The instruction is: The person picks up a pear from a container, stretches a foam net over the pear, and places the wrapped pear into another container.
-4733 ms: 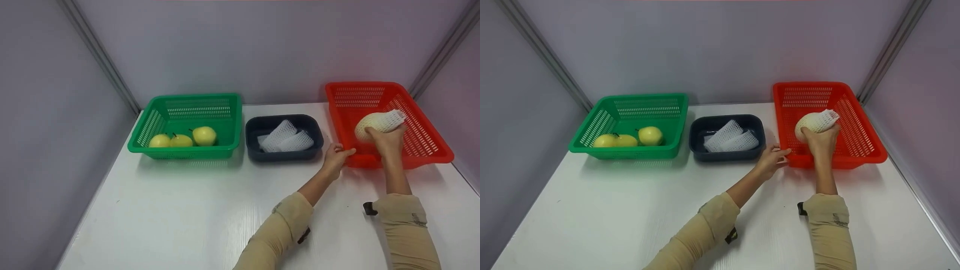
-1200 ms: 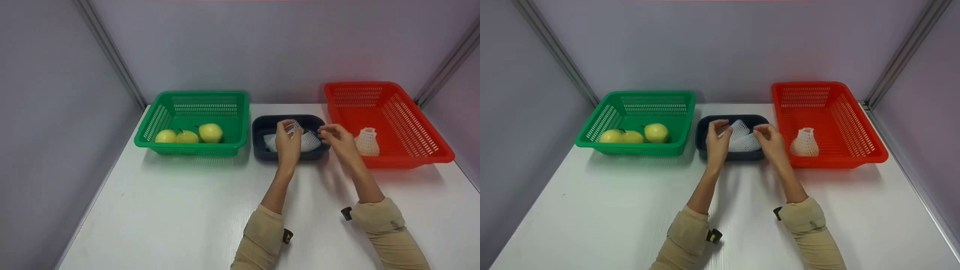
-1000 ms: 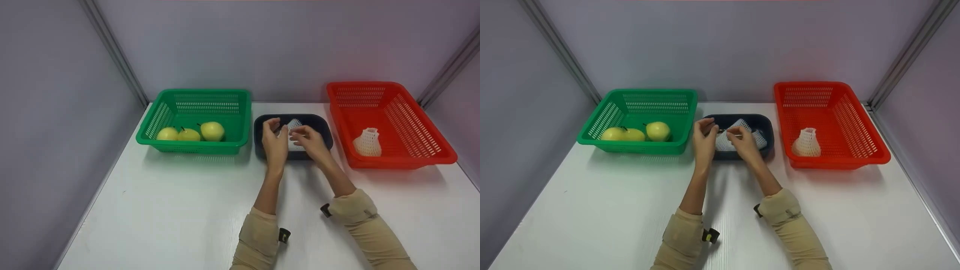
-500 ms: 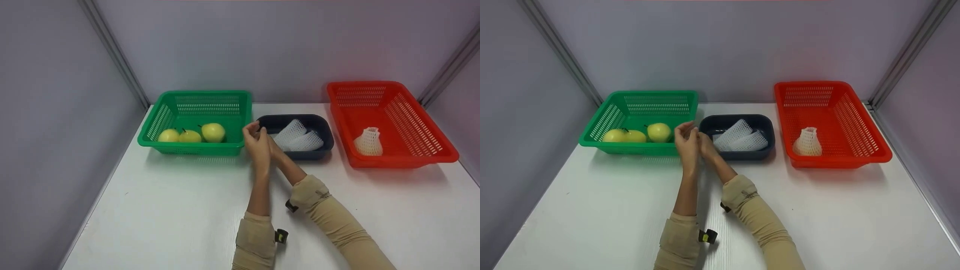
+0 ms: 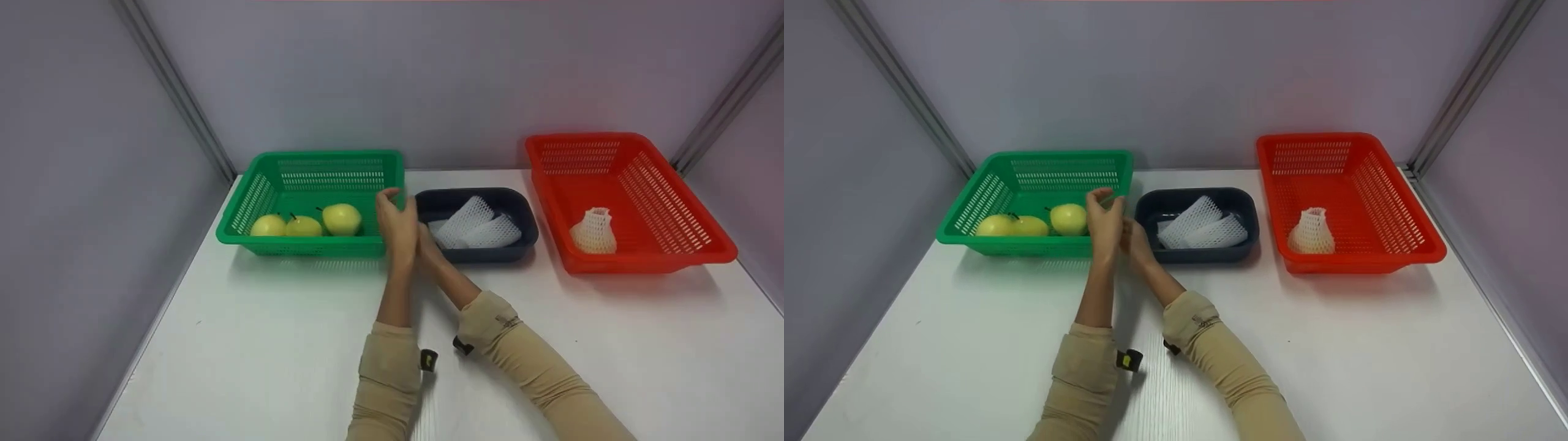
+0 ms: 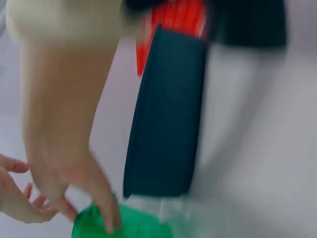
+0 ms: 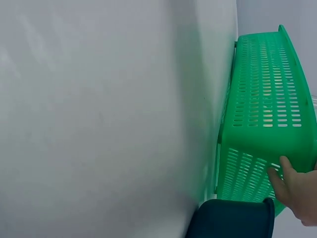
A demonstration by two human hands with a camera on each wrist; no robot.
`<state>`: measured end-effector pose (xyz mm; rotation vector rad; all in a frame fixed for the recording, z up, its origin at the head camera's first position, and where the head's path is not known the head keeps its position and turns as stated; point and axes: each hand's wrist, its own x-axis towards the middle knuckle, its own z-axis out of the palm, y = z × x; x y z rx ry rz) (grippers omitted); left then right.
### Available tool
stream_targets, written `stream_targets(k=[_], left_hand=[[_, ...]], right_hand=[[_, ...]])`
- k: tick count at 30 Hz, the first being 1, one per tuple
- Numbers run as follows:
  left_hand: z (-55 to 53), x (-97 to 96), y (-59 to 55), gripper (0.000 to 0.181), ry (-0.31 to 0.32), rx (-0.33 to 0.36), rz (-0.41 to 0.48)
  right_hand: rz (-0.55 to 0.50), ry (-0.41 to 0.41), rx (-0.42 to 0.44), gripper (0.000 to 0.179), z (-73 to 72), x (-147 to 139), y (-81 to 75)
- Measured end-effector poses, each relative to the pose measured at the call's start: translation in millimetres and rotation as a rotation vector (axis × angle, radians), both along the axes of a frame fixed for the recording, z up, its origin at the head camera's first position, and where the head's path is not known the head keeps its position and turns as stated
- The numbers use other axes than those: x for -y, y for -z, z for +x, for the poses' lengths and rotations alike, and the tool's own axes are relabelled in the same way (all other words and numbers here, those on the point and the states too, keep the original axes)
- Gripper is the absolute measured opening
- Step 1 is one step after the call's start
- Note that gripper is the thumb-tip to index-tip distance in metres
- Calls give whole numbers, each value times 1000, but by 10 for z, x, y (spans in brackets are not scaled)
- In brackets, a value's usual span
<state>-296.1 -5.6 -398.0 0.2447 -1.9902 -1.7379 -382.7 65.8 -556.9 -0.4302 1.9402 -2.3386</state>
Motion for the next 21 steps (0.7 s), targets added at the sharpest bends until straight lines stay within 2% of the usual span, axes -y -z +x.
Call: stream_targets(k=[1, 2, 3, 5, 6, 7, 10, 12, 14, 16, 18, 19, 21], left_hand=[[-50, 71, -14, 26, -6, 48, -75], [-103, 144, -25, 27, -6, 87, -139], [-159, 217, -33, 27, -7, 129, -202], [-280, 362, -23, 27, -17, 209, -324], [-341, 432, -9, 29, -28, 247, -389], [-404, 498, 3, 32, -44, 279, -452], [-571, 675, 55, 44, -107, 373, -626], [-659, 776, 93, 54, -146, 430, -727], [-718, 865, 123, 60, -154, 502, -835], [-759, 943, 153, 62, -128, 588, -966], [-780, 1007, 183, 57, -55, 674, -1129], [-785, 1032, 197, 57, -19, 707, -1179], [-788, 1069, 232, 56, 45, 760, -1219]], right_hand=[[50, 9, 19, 30, 168, 55, -252], [57, -4, 28, 29, 328, 103, -479], [26, -11, 81, 30, 334, 141, -514], [-6, -7, 162, 35, 527, 199, -779], [-31, -17, 190, 37, 578, 216, -848], [-3, 4, 223, 40, 645, 232, -952], [36, 14, 249, 43, 678, 231, -1041], [24, 6, 271, 44, 678, 218, -1060], [18, -7, 281, 44, 680, 202, -1063], [1, -13, 288, 45, 675, 199, -1046], [-11, -23, 288, 45, 676, 196, -1032], [-20, -26, 289, 46, 674, 199, -1019], [-36, -31, 295, 45, 674, 200, -1007]])
